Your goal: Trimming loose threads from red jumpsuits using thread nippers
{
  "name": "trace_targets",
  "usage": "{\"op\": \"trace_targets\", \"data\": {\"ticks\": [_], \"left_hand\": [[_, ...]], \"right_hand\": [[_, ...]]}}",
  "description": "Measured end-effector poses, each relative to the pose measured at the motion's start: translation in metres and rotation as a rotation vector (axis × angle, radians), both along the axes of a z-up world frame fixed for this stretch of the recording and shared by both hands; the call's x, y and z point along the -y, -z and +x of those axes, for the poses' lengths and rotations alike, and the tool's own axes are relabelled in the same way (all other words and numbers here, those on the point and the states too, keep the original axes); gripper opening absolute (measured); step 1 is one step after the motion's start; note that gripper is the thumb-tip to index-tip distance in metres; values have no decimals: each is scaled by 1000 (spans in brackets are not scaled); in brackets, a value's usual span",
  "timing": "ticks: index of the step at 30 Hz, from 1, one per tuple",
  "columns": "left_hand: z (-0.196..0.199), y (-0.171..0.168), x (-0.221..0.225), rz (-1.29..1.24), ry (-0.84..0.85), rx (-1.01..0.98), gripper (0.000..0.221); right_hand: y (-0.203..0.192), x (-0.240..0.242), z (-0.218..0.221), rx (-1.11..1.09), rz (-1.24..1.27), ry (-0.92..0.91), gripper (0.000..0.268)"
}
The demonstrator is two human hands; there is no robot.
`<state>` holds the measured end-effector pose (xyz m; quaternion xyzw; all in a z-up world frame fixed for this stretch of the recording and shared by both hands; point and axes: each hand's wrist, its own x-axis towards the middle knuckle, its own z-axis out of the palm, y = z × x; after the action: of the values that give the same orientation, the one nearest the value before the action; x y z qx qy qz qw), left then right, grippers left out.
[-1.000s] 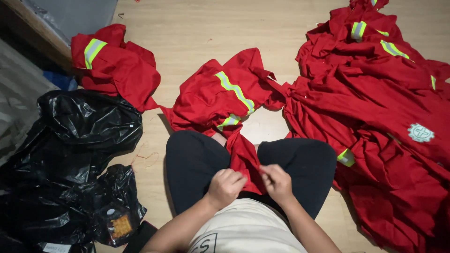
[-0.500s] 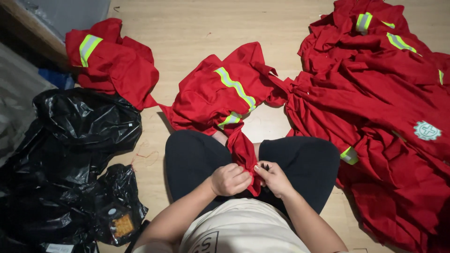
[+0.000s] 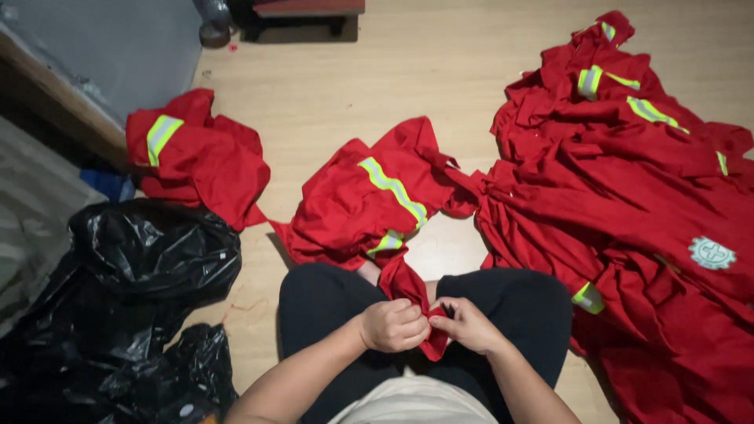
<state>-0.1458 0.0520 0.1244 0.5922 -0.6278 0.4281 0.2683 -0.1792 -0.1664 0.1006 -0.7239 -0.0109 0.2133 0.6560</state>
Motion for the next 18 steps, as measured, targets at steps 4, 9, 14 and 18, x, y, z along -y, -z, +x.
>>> {"op": "trace_targets", "data": {"ticks": [4,9,14,18], "left_hand": [[29,5,6,26,-3,17,31],[77,2,12,56,-82,110,32],[99,17,17,98,-126,125,35],[102,48,25,91,-116,60,33]], "right_hand": [[10,7,33,158,-219,-94,14],[-24,4,86,351,-461,-205,18],[-6,9,127,272,-320,-269,10],[43,19,143,179,-194,-313,9]]}}
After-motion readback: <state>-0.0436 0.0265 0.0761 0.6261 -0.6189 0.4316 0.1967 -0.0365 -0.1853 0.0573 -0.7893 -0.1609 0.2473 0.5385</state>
